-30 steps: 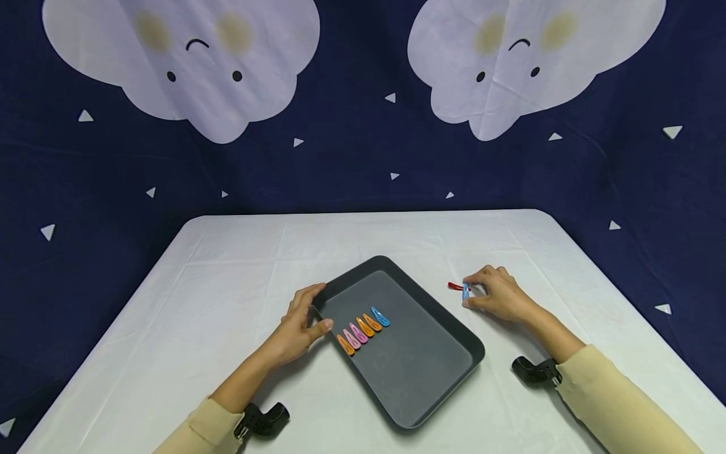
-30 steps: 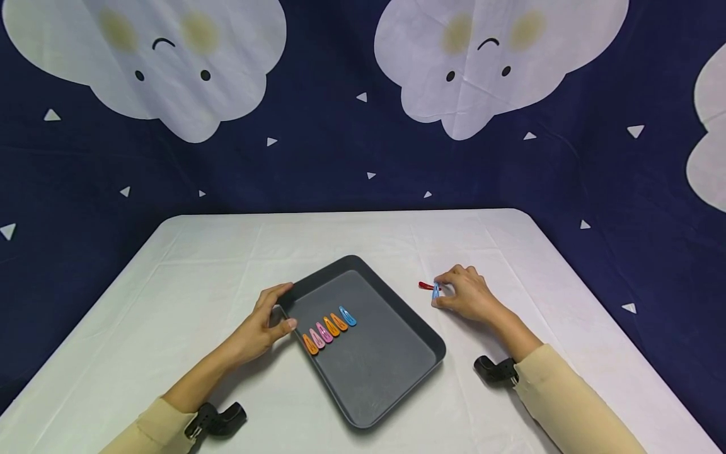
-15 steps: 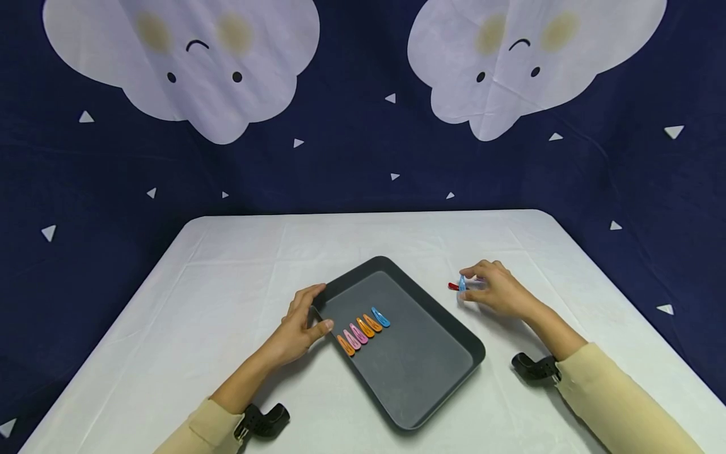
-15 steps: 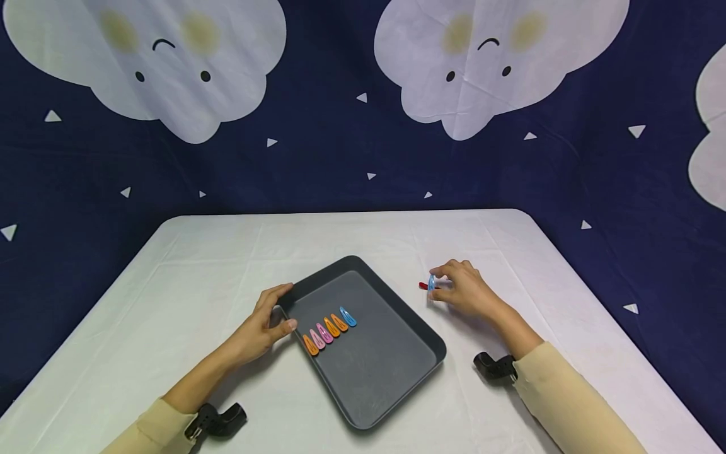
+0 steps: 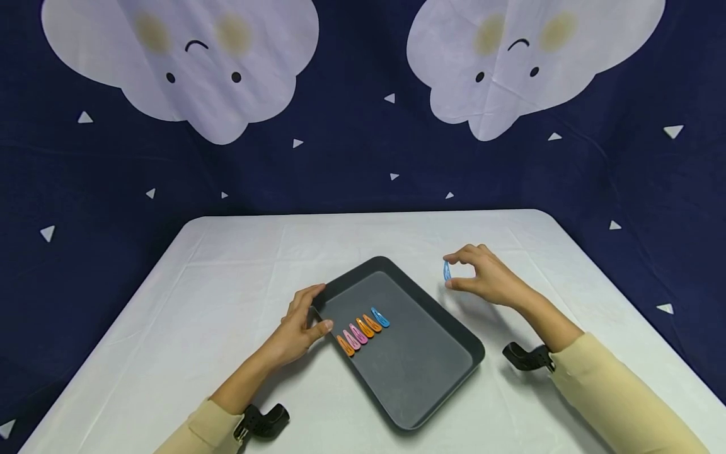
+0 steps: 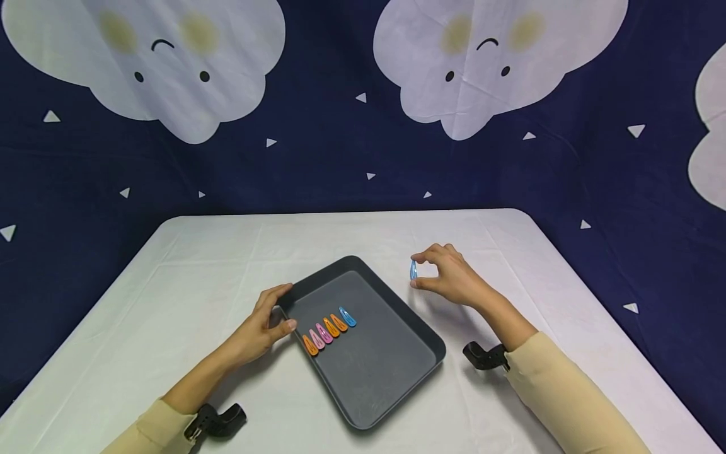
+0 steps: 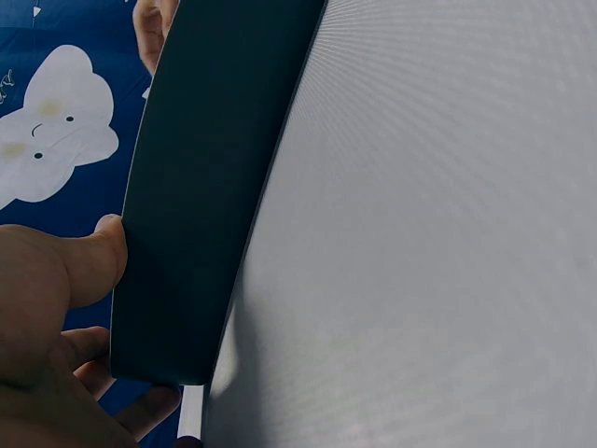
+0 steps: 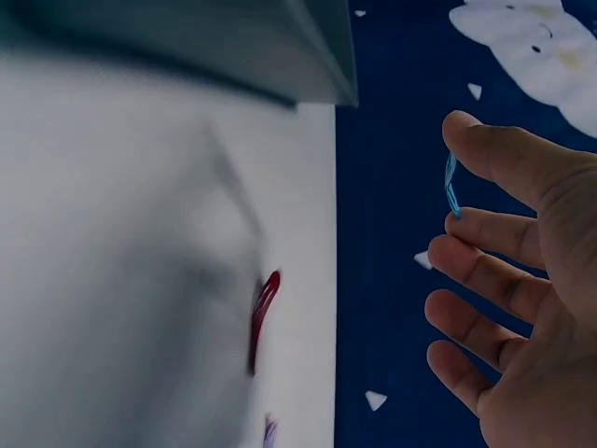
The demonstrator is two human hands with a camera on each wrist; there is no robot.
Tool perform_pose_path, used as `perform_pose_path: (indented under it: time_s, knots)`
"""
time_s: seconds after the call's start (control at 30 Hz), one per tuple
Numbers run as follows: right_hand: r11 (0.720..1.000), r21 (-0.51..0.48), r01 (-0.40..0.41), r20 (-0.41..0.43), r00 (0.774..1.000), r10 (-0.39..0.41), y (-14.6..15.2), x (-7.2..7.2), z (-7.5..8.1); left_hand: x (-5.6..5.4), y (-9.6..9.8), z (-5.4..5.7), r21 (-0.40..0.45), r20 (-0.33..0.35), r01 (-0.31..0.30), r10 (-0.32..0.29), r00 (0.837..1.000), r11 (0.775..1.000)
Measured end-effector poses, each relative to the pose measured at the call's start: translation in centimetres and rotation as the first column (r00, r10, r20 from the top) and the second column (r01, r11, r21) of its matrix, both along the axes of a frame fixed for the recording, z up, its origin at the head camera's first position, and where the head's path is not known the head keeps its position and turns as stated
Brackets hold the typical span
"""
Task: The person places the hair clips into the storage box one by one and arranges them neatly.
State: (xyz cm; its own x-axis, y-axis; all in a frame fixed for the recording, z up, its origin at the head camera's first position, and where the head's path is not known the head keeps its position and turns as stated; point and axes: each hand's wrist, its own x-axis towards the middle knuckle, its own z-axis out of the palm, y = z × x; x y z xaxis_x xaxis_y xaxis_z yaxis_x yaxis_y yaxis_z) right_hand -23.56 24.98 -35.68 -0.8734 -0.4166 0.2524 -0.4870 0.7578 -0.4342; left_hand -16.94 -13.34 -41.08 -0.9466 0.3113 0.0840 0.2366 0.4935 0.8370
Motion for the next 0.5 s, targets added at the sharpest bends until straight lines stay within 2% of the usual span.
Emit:
perform_pose_path:
  time_s: [0.23, 0.5]
  knots:
    - [0.998, -0.026, -0.062, 0.003, 0.998, 0.063, -1.6, 0.2, 1.2, 0.0, 0.0, -0.1, -0.002, -0.012, -0.004, 0.004, 1.000, 1.000]
    - [0.989, -0.054, -0.140, 0.001, 0.990, 0.140, -3.4, 0.3, 1.6, 0.0, 0.0, -0.1, -0.003, -0.018, -0.003, 0.003, 1.000, 1.000]
